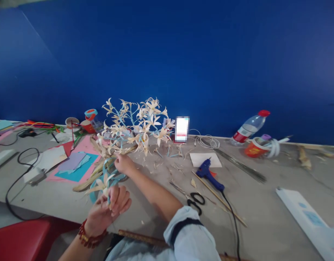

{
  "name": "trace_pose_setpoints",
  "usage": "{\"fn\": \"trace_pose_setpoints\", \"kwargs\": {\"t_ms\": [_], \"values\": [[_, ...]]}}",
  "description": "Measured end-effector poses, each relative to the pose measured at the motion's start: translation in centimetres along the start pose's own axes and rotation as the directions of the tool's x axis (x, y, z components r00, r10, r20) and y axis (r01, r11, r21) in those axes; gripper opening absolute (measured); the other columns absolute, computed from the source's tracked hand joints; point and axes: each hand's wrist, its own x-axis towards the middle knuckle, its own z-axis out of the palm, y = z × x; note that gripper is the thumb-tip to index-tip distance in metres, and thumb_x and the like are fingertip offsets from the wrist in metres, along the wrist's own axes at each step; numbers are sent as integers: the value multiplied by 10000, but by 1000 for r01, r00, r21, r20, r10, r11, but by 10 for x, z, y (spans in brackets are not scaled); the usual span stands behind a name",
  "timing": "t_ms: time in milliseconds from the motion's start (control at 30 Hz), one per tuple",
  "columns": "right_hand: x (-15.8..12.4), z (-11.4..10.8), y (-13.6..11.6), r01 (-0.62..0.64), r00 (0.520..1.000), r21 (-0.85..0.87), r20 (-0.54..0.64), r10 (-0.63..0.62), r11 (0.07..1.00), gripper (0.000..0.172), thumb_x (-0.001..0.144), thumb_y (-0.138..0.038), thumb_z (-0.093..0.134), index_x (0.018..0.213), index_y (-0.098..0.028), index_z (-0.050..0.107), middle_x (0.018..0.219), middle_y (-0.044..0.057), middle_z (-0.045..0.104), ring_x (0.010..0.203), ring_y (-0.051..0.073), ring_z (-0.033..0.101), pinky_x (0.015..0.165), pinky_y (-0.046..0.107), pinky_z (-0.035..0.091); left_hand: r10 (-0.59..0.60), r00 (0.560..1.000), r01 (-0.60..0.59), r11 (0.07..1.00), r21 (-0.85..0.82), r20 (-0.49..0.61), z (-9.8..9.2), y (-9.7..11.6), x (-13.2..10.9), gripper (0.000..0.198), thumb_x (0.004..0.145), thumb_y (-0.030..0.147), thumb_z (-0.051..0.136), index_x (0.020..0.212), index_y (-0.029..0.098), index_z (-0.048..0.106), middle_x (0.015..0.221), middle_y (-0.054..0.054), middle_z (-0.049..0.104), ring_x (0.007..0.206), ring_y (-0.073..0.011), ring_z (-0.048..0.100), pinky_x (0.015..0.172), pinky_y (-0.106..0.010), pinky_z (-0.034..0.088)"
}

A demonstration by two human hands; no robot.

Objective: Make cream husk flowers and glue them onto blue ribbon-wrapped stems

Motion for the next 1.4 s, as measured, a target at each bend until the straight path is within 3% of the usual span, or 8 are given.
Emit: {"fn": "trace_pose_setpoints", "kwargs": {"t_ms": [233,400,500,633,733,1000,1200,1400], "values": [[-38,-19,-7,-52,997,261,-42,65,964,243,882,-372,536,1006,-218,677,804,16,704,581,154,617,550,268,478,17,1000,-17,1000,18,-10,-3,6,-3,197,737,307,725,624,180,628,562,8,406,508,-113,346,529,-291,293],[-125,-73,-20,2,982,550,-159,103,835,300,808,-391,670,1050,-224,613,847,33,709,810,192,667,779,339,510,-37,998,39,998,43,-47,2,3,7,189,777,301,695,662,170,623,610,-9,446,566,-125,376,578,-293,314],[-170,-102,-30,12,971,594,-198,132,805,594,760,-335,747,1281,-264,470,793,-7,687,824,189,661,814,357,503,-146,985,149,988,31,-89,7,-9,21,137,811,249,663,718,158,619,678,-14,484,598,-117,388,615,-283,328],[-203,-125,-38,-15,943,651,-244,228,759,350,762,-327,750,1058,-233,588,784,-3,678,773,175,667,775,322,498,-224,969,227,974,9,-106,14,-28,39,109,832,211,638,750,144,614,715,-13,504,631,-113,416,645,-268,346],[-214,-132,-41,-15,920,693,-273,281,721,174,774,-318,739,849,-208,627,703,-11,666,652,141,642,685,273,487,-250,961,253,968,5,-117,22,-38,49,107,835,190,632,746,134,615,730,-14,520,646,-110,439,663,-262,364],[-219,-136,-43,9,857,627,-406,317,779,165,717,-324,785,757,-206,676,579,-47,558,481,75,458,459,188,362,-342,933,326,935,-137,-111,34,-53,57,54,818,162,655,776,136,633,714,-8,549,596,-86,467,597,-233,384],[-214,-132,-50,110,857,555,-474,204,825,116,737,-283,765,742,-206,679,730,5,640,677,139,593,623,251,500,-377,916,356,922,-155,-135,37,-58,56,65,793,180,695,830,143,657,688,-9,595,581,-85,510,592,-226,404],[-209,-125,-51,126,841,671,-463,281,730,120,739,-268,765,757,-207,664,696,-10,661,604,126,615,542,230,533,-302,942,286,951,-121,-145,40,-63,58,17,831,162,652,821,160,665,696,-8,621,610,-92,538,622,-227,413]]}}
